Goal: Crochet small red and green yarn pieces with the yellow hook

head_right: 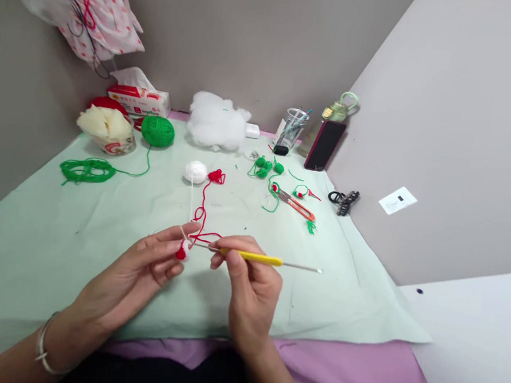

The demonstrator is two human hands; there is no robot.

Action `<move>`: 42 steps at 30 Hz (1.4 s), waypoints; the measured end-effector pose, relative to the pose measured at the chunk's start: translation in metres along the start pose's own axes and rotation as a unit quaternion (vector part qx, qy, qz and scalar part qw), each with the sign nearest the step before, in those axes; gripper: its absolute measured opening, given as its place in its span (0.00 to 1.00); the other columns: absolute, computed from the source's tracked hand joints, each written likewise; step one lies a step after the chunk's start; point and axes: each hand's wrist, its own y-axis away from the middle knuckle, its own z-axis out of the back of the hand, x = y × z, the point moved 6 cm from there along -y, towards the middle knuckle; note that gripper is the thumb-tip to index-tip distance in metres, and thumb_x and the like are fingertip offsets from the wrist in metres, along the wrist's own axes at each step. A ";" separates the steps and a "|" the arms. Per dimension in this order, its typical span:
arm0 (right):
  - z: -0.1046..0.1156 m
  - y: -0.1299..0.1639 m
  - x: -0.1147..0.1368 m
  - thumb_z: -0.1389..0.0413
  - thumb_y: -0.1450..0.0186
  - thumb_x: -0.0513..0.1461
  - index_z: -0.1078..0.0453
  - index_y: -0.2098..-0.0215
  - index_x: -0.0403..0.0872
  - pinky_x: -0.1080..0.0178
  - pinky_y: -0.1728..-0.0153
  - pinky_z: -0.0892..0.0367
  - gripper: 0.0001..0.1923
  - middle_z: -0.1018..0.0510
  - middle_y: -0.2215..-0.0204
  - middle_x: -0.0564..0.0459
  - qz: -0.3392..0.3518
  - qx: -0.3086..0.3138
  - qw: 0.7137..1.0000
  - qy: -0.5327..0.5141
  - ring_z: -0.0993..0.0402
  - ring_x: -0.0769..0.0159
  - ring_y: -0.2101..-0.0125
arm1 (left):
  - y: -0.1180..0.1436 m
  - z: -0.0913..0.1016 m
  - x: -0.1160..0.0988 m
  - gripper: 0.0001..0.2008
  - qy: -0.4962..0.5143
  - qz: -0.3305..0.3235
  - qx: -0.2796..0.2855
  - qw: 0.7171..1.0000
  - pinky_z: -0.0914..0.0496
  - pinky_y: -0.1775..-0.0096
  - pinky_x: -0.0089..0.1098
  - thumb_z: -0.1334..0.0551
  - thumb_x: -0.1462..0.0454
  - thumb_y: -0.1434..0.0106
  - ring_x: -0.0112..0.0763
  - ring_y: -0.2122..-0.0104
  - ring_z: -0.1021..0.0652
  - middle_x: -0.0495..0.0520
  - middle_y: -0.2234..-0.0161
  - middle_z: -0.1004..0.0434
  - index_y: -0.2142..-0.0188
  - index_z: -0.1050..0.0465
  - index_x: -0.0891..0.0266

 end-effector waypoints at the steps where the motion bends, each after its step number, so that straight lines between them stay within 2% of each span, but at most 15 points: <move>1: -0.002 -0.001 -0.003 0.44 0.24 0.40 0.18 0.57 0.52 0.59 0.66 0.23 0.11 0.16 0.65 0.51 -0.022 0.013 0.999 -0.028 0.22 0.65 0.70 | 0.001 -0.001 -0.001 0.16 -0.016 -0.011 0.006 1.000 0.29 0.65 0.25 0.24 0.65 0.41 0.24 0.70 0.29 0.50 0.66 0.25 0.51 0.13 0.58; 4: -0.009 -0.003 -0.008 0.40 0.26 0.42 0.17 0.59 0.51 0.61 0.65 0.23 0.09 0.14 0.64 0.50 -0.048 0.051 0.996 -0.048 0.21 0.65 0.68 | 0.003 -0.006 -0.002 0.17 -0.083 -0.037 0.026 0.996 0.28 0.62 0.27 0.24 0.63 0.39 0.27 0.66 0.26 0.52 0.62 0.20 0.50 0.13 0.55; 10: -0.006 -0.007 -0.017 0.39 0.27 0.47 0.21 0.61 0.49 0.60 0.70 0.23 0.11 0.15 0.68 0.51 -0.136 0.040 0.980 -0.143 0.23 0.66 0.75 | 0.005 -0.005 -0.004 0.15 -0.138 -0.061 0.024 0.988 0.27 0.58 0.31 0.25 0.61 0.37 0.28 0.67 0.26 0.51 0.63 0.21 0.50 0.13 0.53; 14: -0.005 -0.008 -0.015 0.41 0.26 0.47 0.23 0.62 0.48 0.60 0.70 0.23 0.12 0.15 0.69 0.51 -0.140 0.050 0.978 -0.148 0.22 0.65 0.75 | 0.007 -0.004 -0.006 0.15 -0.153 -0.070 0.017 0.986 0.27 0.57 0.31 0.25 0.60 0.37 0.29 0.66 0.23 0.51 0.60 0.20 0.50 0.13 0.53; 20: -0.001 -0.001 -0.003 0.46 0.22 0.42 0.22 0.57 0.48 0.60 0.64 0.20 0.11 0.14 0.63 0.50 -0.070 0.047 0.995 -0.053 0.17 0.65 0.69 | 0.007 0.003 -0.009 0.13 -0.201 -0.123 -0.006 0.972 0.26 0.59 0.27 0.25 0.60 0.37 0.27 0.66 0.22 0.48 0.68 0.21 0.52 0.13 0.51; 23: -0.003 0.002 0.010 0.48 0.22 0.38 0.22 0.54 0.49 0.61 0.64 0.19 0.11 0.15 0.63 0.51 0.008 0.062 0.997 0.042 0.17 0.66 0.68 | 0.008 0.005 -0.012 0.12 -0.240 -0.160 -0.022 0.957 0.26 0.60 0.25 0.26 0.61 0.37 0.27 0.66 0.21 0.47 0.68 0.19 0.53 0.13 0.50; 28: -0.013 0.014 0.027 0.49 0.24 0.32 0.24 0.46 0.49 0.58 0.60 0.17 0.15 0.14 0.59 0.46 0.174 0.087 0.969 0.153 0.14 0.61 0.60 | 0.014 0.002 -0.021 0.10 -0.298 -0.250 -0.069 0.918 0.24 0.59 0.23 0.27 0.65 0.37 0.26 0.67 0.19 0.46 0.68 0.18 0.57 0.12 0.50; 31: -0.019 0.024 0.026 0.46 0.26 0.31 0.25 0.44 0.47 0.56 0.58 0.16 0.15 0.14 0.55 0.40 0.239 0.089 0.948 0.192 0.14 0.57 0.55 | 0.018 0.002 -0.023 0.12 -0.314 -0.310 -0.082 0.894 0.23 0.59 0.22 0.28 0.68 0.37 0.24 0.67 0.19 0.44 0.66 0.17 0.58 0.12 0.48; 35: -0.024 0.032 0.021 0.45 0.27 0.29 0.26 0.41 0.47 0.55 0.57 0.15 0.19 0.15 0.50 0.37 0.261 0.075 0.938 0.217 0.15 0.56 0.51 | 0.020 0.006 -0.022 0.14 -0.322 -0.356 -0.083 0.874 0.23 0.57 0.22 0.28 0.70 0.35 0.24 0.65 0.18 0.42 0.63 0.16 0.56 0.13 0.47; 40: -0.028 0.036 0.017 0.44 0.28 0.29 0.27 0.39 0.46 0.54 0.57 0.15 0.21 0.15 0.49 0.37 0.264 0.065 0.940 0.204 0.15 0.55 0.51 | 0.028 0.004 -0.029 0.19 -0.393 -0.452 -0.086 0.796 0.25 0.55 0.25 0.30 0.74 0.34 0.24 0.63 0.20 0.43 0.62 0.18 0.51 0.16 0.48; 42: -0.028 0.038 0.015 0.43 0.29 0.28 0.27 0.38 0.46 0.53 0.56 0.15 0.23 0.15 0.49 0.36 0.271 0.061 0.939 0.205 0.15 0.53 0.50 | 0.030 0.002 -0.031 0.20 -0.412 -0.473 -0.082 0.774 0.25 0.56 0.26 0.31 0.75 0.34 0.24 0.63 0.20 0.43 0.62 0.19 0.49 0.17 0.49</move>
